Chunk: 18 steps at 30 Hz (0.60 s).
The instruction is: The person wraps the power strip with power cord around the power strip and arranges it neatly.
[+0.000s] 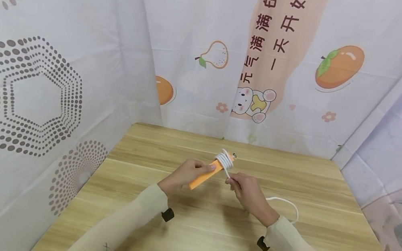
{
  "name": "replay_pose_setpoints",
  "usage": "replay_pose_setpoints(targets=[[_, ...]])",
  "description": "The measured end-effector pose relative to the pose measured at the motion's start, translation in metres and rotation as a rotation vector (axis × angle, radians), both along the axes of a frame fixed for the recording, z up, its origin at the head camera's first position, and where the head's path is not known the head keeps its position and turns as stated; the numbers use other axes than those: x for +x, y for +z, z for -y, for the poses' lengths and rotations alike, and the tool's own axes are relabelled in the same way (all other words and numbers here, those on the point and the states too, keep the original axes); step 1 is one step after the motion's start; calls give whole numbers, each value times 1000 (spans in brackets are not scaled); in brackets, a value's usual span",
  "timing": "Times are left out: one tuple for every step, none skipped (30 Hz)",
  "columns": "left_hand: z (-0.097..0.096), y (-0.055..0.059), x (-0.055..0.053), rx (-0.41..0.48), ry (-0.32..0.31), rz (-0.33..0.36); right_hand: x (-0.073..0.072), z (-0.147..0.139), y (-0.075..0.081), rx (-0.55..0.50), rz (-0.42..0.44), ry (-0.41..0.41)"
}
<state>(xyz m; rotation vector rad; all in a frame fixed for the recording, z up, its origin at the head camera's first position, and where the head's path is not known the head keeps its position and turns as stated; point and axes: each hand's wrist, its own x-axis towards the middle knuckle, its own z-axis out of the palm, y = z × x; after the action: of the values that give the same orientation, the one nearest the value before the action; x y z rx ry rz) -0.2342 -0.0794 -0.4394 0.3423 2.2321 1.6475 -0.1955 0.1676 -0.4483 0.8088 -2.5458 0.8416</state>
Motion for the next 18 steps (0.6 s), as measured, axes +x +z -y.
replay_pose_setpoints(targets=[[0,0,0,27,-6,15,0,0,0,-14,16,6],[0,-1,0,53,-12,28,0,-1,0,-29,31,12],[0,-1,0,78,-18,38,0,-1,0,-43,46,17],[0,-1,1,99,-22,44,0,-1,1,-54,54,23],[1,-2,0,117,-27,51,0,-1,1,-61,56,29],[1,-2,1,132,-32,56,0,-1,2,-69,57,34],[2,-2,0,146,-39,61,1,0,3,-74,58,38],[2,-2,1,159,-47,67,1,0,3,-78,62,43],[2,-3,0,171,-53,73,1,0,3,-79,66,46],[3,-5,0,185,-58,84,1,0,3,-82,71,54],[3,-6,0,198,-62,95,1,0,3,-86,81,61],[3,-6,0,212,-65,106,1,-1,4,-88,96,70],[4,-6,0,226,-71,119,1,-1,3,-90,116,79],[5,-6,1,239,-79,130,1,-1,3,-94,139,89],[5,-5,2,251,-93,137,1,-2,3,-97,163,95],[6,-4,2,258,-112,142,1,-3,2,-104,191,103],[6,-3,4,260,-135,147,1,-4,2,-107,214,109],[6,-1,5,258,-160,151,1,-5,1,-113,240,117]])
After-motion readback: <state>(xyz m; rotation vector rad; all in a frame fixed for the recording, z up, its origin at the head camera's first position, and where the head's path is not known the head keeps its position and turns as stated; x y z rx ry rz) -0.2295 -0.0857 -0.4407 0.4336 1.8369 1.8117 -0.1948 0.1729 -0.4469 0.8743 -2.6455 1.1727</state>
